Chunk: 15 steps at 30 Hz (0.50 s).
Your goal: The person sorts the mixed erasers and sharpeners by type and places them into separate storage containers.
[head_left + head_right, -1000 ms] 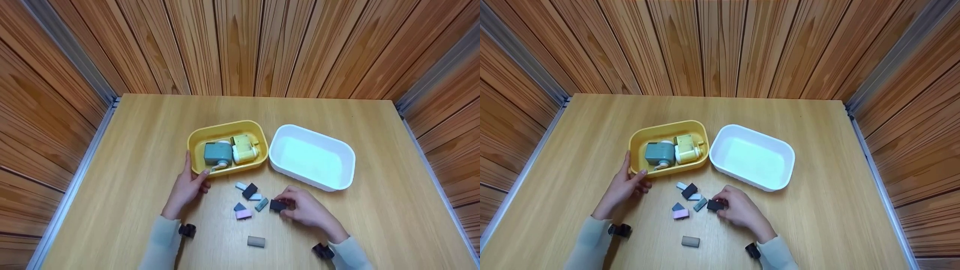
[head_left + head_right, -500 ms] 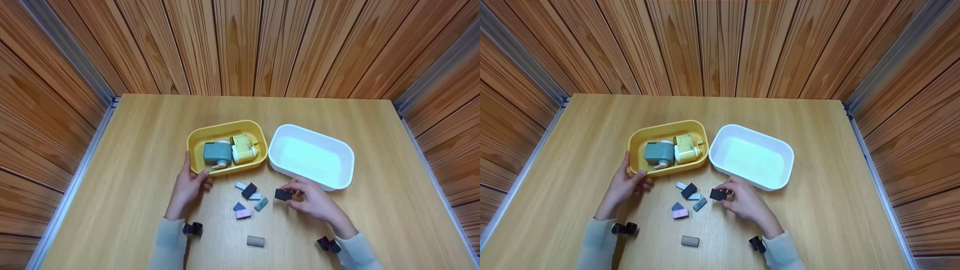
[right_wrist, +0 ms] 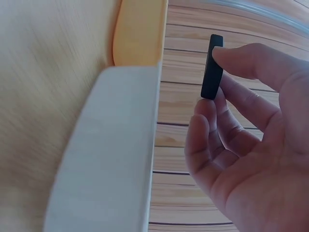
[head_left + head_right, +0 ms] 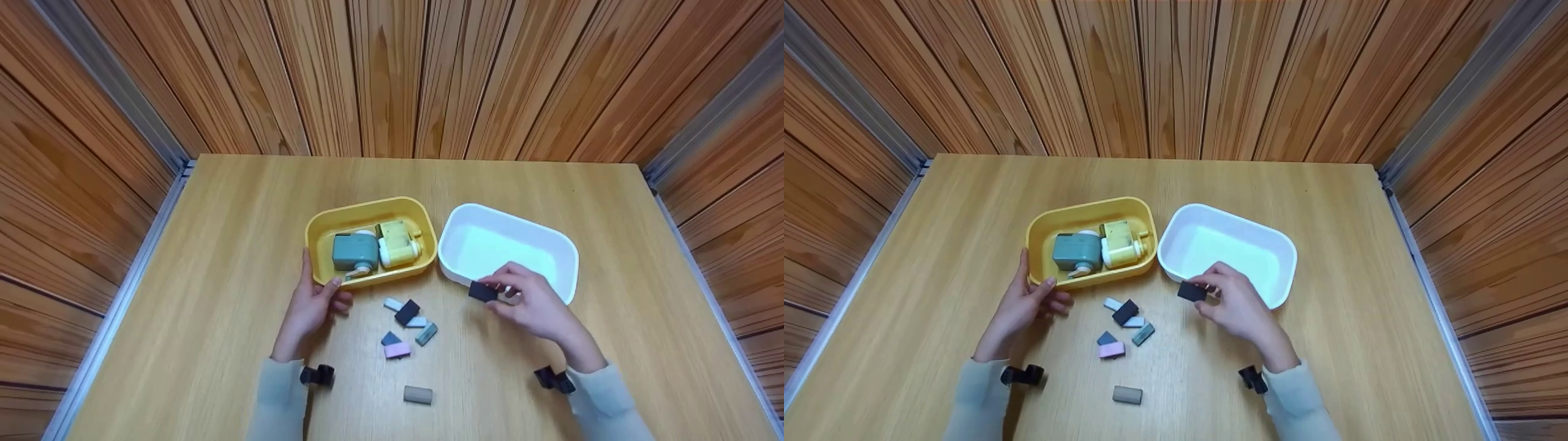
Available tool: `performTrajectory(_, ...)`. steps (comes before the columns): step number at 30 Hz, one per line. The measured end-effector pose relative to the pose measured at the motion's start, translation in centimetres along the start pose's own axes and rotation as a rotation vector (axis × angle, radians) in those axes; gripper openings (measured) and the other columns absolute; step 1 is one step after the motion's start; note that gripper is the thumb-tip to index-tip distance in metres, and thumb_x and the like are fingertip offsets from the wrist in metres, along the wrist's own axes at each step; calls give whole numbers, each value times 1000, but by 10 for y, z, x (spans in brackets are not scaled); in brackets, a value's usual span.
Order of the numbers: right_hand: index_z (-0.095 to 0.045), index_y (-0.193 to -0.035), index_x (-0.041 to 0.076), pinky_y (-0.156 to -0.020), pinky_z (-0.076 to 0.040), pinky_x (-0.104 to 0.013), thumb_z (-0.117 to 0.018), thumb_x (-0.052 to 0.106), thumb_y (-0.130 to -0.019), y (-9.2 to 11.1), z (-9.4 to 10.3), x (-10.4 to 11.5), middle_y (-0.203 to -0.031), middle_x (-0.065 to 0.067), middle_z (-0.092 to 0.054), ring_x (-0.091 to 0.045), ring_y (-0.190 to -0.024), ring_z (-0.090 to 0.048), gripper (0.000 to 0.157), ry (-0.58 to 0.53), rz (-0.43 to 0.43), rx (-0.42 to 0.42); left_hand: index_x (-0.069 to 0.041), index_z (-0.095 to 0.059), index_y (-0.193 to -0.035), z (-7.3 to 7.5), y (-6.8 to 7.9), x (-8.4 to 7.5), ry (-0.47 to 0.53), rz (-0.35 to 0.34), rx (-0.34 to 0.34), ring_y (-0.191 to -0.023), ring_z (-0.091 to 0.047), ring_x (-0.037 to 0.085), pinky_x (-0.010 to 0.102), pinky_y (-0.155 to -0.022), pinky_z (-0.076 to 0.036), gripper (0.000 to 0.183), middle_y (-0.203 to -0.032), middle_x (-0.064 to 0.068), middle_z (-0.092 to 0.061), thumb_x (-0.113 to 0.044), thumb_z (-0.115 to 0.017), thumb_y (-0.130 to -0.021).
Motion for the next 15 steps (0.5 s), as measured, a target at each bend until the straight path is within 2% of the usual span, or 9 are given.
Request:
performTrajectory(4, -74, -116, 17, -79, -52, -40, -79, 4, -83, -7, 11, 0, -103, 7, -63, -15, -97, -59, 36, 24, 18, -28, -43, 12, -157, 0, 0, 1, 5, 22, 13, -80, -71, 33, 39, -72, -57, 86, -91, 15, -72, -22, -53, -105)
performTrajectory(10, -75, -115, 11, -76, -52, -38, -80, 6, -81, -21, 28, 3, -102, 1, -64, -18, -92, -60, 34, 82, 63, -50, -48, 13, -155, -1, 1, 1, 18, 38, 25, -80, -70, 35, 38, -64, -55, 84, -93, 17, -72, -24, -51, -106)
performTrajectory(15, -74, -117, 10, -78, -52, -40, -79, 8, -82, -34, 39, 3, -102, 0, -63, -19, -92, -59, 35, 114, 40, -28, -48, 14, -154, -1, 1, 1, 17, 42, 34, -80, -70, 36, 37, -60, -54, 82, -93, 18, -72, -24, -48, -107)
Point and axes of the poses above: each hand's wrist, its own y-axis away from the middle knuckle, its own z-axis out of the back of the hand, x = y × z, the point moved 2 cm from there along -y, towards the middle knuckle
